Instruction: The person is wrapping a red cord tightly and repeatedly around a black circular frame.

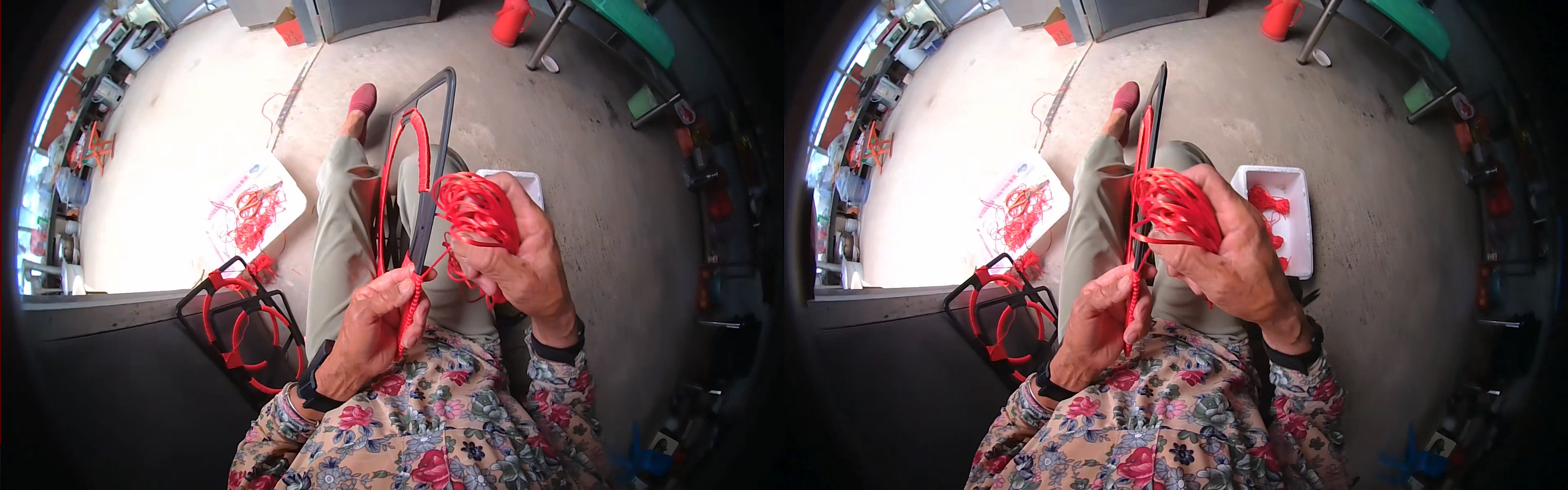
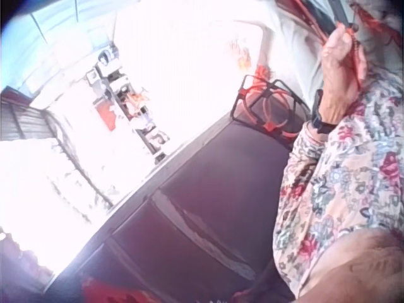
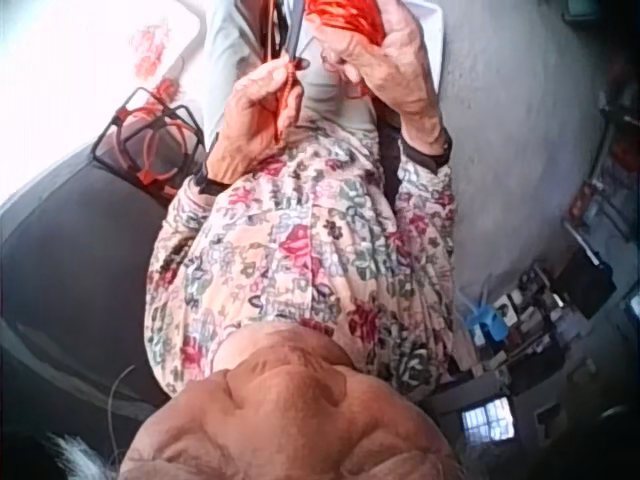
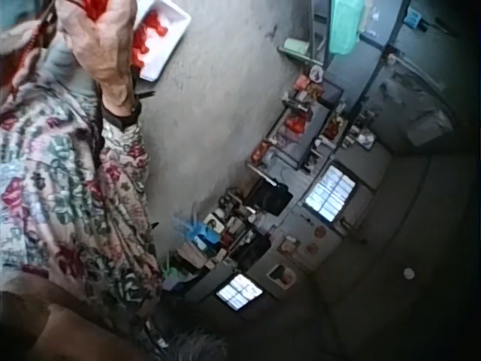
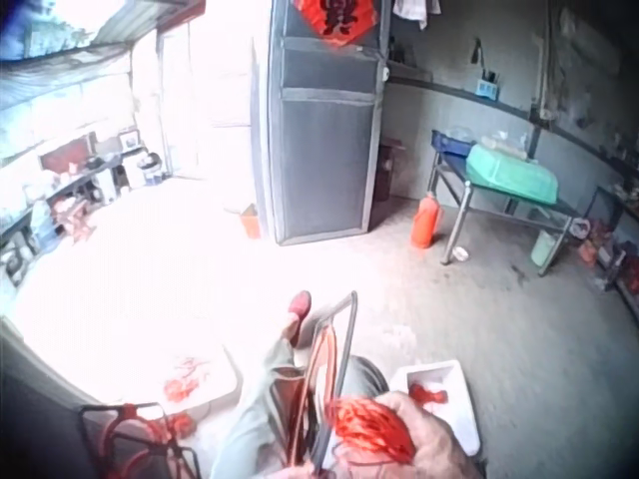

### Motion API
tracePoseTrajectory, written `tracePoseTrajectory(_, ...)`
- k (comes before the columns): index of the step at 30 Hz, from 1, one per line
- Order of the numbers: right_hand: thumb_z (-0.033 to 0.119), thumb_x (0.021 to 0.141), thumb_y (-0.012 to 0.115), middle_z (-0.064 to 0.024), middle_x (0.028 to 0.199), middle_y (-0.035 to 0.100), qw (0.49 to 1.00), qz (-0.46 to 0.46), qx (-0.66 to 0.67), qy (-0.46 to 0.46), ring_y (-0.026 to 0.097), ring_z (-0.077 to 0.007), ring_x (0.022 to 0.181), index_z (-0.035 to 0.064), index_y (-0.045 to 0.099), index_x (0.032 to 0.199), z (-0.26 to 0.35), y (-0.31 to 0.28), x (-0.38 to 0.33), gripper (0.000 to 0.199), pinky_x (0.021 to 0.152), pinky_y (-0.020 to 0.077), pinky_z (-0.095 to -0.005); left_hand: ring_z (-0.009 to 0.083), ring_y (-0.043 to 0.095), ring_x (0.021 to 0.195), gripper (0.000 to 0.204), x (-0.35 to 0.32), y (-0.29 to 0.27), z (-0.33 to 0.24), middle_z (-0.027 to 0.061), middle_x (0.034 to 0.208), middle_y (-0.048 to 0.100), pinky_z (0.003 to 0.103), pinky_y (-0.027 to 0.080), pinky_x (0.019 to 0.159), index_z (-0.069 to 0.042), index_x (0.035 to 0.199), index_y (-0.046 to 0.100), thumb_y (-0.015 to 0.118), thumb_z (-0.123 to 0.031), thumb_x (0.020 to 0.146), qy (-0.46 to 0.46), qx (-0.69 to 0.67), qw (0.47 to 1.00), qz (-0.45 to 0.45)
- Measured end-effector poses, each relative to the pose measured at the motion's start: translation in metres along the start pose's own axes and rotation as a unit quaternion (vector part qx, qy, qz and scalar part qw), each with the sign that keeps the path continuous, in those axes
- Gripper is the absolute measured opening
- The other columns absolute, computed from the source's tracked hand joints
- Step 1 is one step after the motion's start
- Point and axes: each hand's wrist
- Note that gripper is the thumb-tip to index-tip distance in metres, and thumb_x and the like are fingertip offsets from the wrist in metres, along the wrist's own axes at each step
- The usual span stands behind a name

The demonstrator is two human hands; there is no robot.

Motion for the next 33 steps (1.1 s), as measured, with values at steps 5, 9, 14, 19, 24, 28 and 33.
tracePoseTrajectory(5, 0.009, 0.087, 0.065, 0.0006, 0.082, 0.057, 0.998, 0.066, 0.002, -0.025, 0.053, -0.0049, 0.064, 0.0028, 0.05, 0.111, 0.01, 0.013, 0.017, 0.029, 0.058, 0.0463, -0.0222, 0.0134, 0.05, 0.047, 0.033, -0.003, -0.007, -0.004, 0.01, 0.074, 0.059, 0.023, 0.04, 0.045, 0.003, 0.119, 0.053, 0.05, -0.022, 0.097, 0.009, -0.046, 0.998, 0.034)
tracePoseTrajectory(9, 0.007, 0.087, 0.064, 0.0008, 0.078, 0.057, 0.995, 0.085, -0.018, -0.037, 0.054, -0.0052, 0.063, 0.0038, 0.05, 0.108, 0.015, 0.023, 0.026, 0.025, 0.056, 0.0462, -0.0226, 0.0136, 0.05, 0.046, 0.034, -0.007, -0.006, -0.011, 0.01, 0.074, 0.059, 0.023, 0.041, 0.045, 0.003, 0.12, 0.052, 0.049, -0.023, 0.097, 0.014, -0.043, 0.998, 0.038)
tracePoseTrajectory(14, 0.005, 0.086, 0.064, 0.0009, 0.074, 0.057, 0.996, 0.082, -0.04, -0.017, 0.053, -0.0057, 0.06, 0.004, 0.051, 0.105, 0.019, 0.023, 0.033, 0.023, 0.053, 0.0458, -0.0233, 0.0139, 0.05, 0.046, 0.035, -0.006, -0.004, -0.013, 0.0101, 0.074, 0.059, 0.023, 0.04, 0.045, 0.004, 0.12, 0.052, 0.049, -0.023, 0.097, 0.012, -0.038, 0.999, 0.031)
tracePoseTrajectory(19, 0.004, 0.085, 0.064, 0.0005, 0.075, 0.057, 0.995, 0.091, -0.047, -0.007, 0.054, -0.0059, 0.061, 0.0036, 0.051, 0.106, 0.02, 0.026, 0.036, 0.024, 0.054, 0.0461, -0.0234, 0.0162, 0.05, 0.045, 0.035, -0.006, -0.004, -0.012, 0.0104, 0.071, 0.058, 0.024, 0.041, 0.045, 0.004, 0.115, 0.052, 0.049, -0.026, 0.097, 0.01, -0.039, 0.999, 0.019)
tracePoseTrajectory(24, -0.001, 0.083, 0.064, -0.0021, 0.09, 0.057, 0.974, 0.136, -0.098, -0.153, 0.055, -0.0058, 0.083, 0.0031, 0.051, 0.11, 0.003, 0.03, 0.042, 0.031, 0.073, 0.0482, -0.0221, 0.0138, 0.05, 0.045, 0.028, -0.004, -0.001, -0.008, 0.009, 0.07, 0.059, 0.023, 0.038, 0.041, 0.001, 0.112, 0.055, 0.054, -0.022, 0.095, 0.017, -0.036, 0.999, -0.002)
tracePoseTrajectory(28, 0.006, 0.078, 0.077, 0.0009, 0.1, 0.059, 0.971, 0.192, -0.106, -0.096, 0.054, -0.0064, 0.097, 0.0034, 0.053, 0.114, 0.0, 0.044, 0.033, 0.043, 0.088, 0.0448, -0.0229, 0.0131, 0.05, 0.045, 0.022, 0.001, 0.0, 0.004, 0.0069, 0.07, 0.059, 0.023, 0.038, 0.038, -0.002, 0.108, 0.058, 0.057, -0.019, 0.093, 0.032, -0.052, 0.998, -0.031)
tracePoseTrajectory(33, 0.003, 0.079, 0.074, -0.0008, 0.102, 0.06, 0.988, 0.123, -0.089, -0.039, 0.055, -0.0063, 0.094, 0.0036, 0.055, 0.111, -0.011, 0.026, 0.02, 0.037, 0.086, 0.0458, -0.0235, 0.0109, 0.056, 0.051, 0.013, 0.009, -0.005, 0.015, 0.0052, 0.075, 0.062, 0.022, 0.043, 0.041, -0.005, 0.103, 0.064, 0.059, -0.009, 0.092, 0.02, 0.089, 0.995, -0.033)
Point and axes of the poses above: each hand's wrist, its own x-axis towards the middle knuckle, its own y-axis out of the palm, z = x × y
